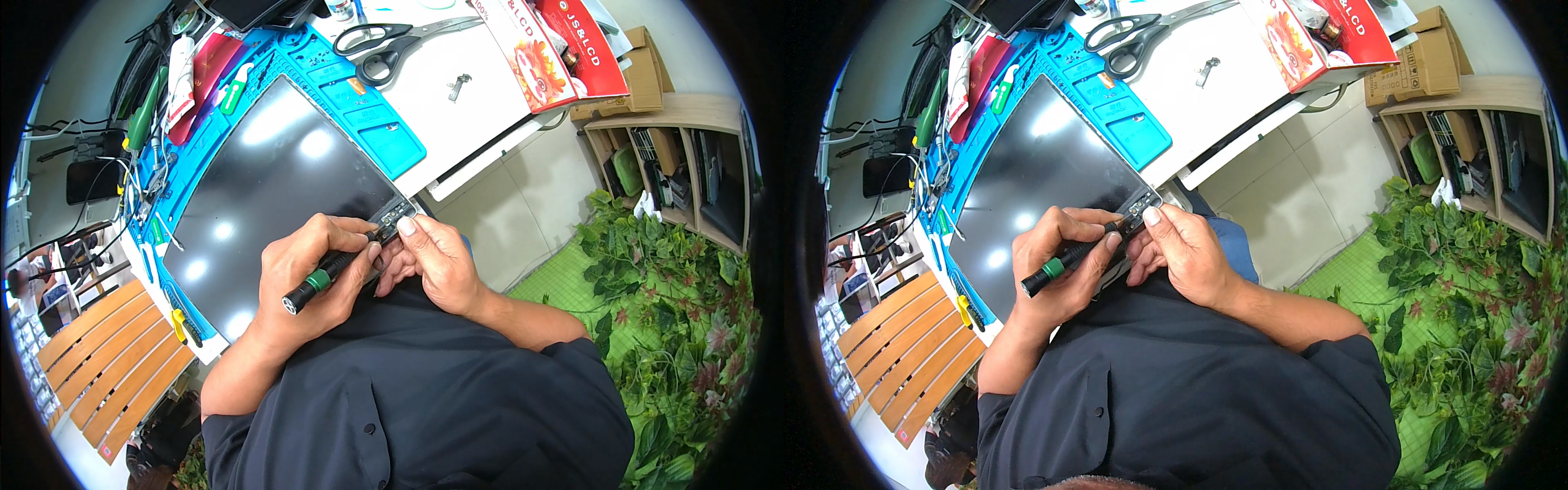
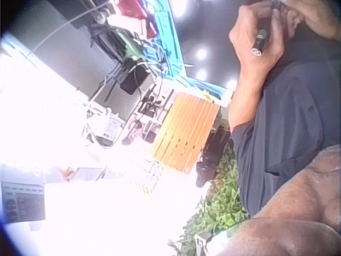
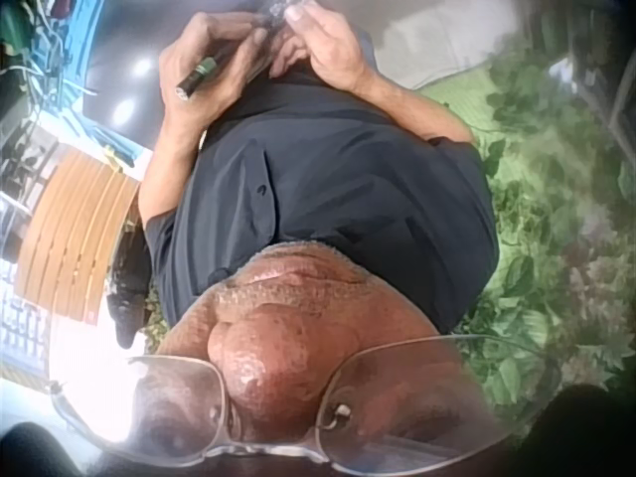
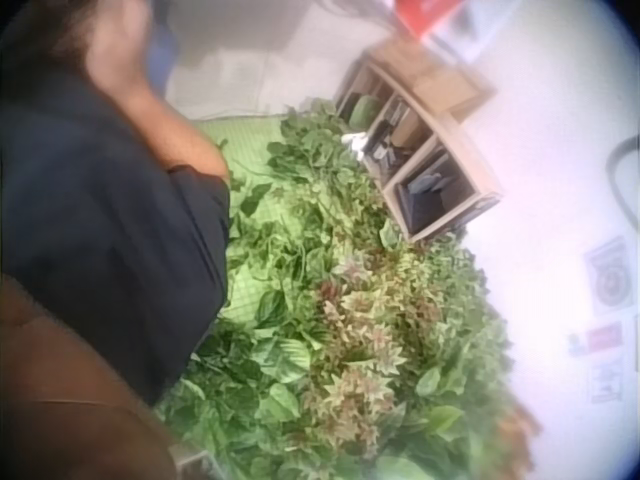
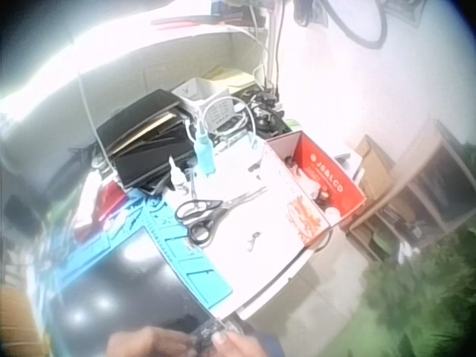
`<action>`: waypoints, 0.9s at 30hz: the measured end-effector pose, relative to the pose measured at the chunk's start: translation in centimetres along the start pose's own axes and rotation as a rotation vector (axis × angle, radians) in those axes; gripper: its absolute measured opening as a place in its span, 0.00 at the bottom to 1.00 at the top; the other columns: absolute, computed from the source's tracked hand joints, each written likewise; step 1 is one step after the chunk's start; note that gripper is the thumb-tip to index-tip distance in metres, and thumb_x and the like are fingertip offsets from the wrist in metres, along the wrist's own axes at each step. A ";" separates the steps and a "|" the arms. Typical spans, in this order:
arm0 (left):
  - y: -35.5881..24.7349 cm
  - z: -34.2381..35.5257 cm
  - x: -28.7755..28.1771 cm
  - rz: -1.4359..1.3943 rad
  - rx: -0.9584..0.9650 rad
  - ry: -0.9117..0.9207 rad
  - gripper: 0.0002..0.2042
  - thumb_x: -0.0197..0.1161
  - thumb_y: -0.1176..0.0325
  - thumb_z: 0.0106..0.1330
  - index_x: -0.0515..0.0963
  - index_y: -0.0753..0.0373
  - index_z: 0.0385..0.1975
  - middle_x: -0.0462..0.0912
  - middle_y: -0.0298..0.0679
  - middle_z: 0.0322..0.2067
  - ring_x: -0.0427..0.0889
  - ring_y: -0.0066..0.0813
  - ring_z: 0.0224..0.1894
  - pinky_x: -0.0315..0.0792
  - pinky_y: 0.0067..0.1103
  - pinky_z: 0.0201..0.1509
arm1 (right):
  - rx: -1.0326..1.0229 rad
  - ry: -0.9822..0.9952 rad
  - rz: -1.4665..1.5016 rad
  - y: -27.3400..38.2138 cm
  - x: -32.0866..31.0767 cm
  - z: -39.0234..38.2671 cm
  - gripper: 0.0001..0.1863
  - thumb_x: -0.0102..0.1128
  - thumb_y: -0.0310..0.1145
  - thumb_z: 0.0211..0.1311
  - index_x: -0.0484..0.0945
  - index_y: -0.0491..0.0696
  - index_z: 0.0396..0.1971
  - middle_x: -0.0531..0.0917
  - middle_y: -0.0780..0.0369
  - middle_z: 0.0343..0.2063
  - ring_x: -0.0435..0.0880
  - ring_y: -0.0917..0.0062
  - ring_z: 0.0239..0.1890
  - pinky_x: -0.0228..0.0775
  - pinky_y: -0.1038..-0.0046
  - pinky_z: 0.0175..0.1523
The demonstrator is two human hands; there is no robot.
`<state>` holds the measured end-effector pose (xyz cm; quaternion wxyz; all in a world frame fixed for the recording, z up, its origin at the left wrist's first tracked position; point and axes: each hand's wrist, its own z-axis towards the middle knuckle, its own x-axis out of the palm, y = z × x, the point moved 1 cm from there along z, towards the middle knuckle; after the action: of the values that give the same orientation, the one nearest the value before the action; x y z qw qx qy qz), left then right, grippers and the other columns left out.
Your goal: The person replaces a laptop screen by detaching the panel, using a screwdriver to secure small screws, and connecting thin cables at a repair bench.
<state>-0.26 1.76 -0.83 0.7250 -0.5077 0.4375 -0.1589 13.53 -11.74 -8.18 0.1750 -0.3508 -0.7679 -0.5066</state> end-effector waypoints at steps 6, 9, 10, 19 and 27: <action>0.2 0.1 0.2 0.031 0.026 -0.017 0.11 0.75 0.82 0.62 0.77 0.66 0.35 0.91 0.49 0.38 0.93 0.37 0.38 0.83 0.25 0.41 | 0.012 0.017 -0.025 0.0 -0.2 0.0 0.26 0.39 0.46 0.88 0.72 0.34 0.51 0.84 0.49 0.37 0.91 0.62 0.32 0.87 0.68 0.41; 0.1 0.1 0.4 0.039 0.025 -0.006 0.12 0.76 0.82 0.62 0.77 0.66 0.35 0.91 0.50 0.38 0.93 0.37 0.39 0.83 0.25 0.42 | 0.008 0.025 -0.029 0.0 -0.3 0.0 0.26 0.39 0.46 0.88 0.72 0.34 0.52 0.84 0.48 0.37 0.91 0.62 0.32 0.87 0.68 0.41; 0.1 0.2 0.4 0.038 0.029 -0.007 0.12 0.76 0.82 0.61 0.77 0.66 0.35 0.91 0.50 0.38 0.93 0.37 0.40 0.83 0.25 0.42 | 0.008 0.026 -0.029 0.0 -0.3 0.0 0.26 0.39 0.46 0.88 0.72 0.34 0.52 0.84 0.48 0.37 0.91 0.62 0.32 0.87 0.68 0.41; 0.1 0.2 0.3 0.058 0.024 0.013 0.11 0.76 0.83 0.61 0.77 0.67 0.34 0.91 0.49 0.37 0.93 0.36 0.39 0.83 0.25 0.42 | 0.015 0.021 -0.029 -0.1 -0.3 0.0 0.26 0.39 0.47 0.88 0.72 0.34 0.52 0.83 0.48 0.37 0.91 0.62 0.32 0.87 0.68 0.40; 0.1 0.3 0.4 0.054 0.035 -0.004 0.12 0.76 0.83 0.61 0.76 0.67 0.34 0.91 0.49 0.37 0.93 0.37 0.39 0.83 0.25 0.42 | 0.004 0.018 -0.030 0.0 -0.2 0.0 0.26 0.38 0.46 0.89 0.71 0.34 0.51 0.83 0.49 0.37 0.91 0.63 0.31 0.87 0.68 0.40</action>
<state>0.17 1.72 -1.03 0.7385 -0.4833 0.4469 -0.1460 13.65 -11.85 -8.33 0.1748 -0.3343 -0.7725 -0.5108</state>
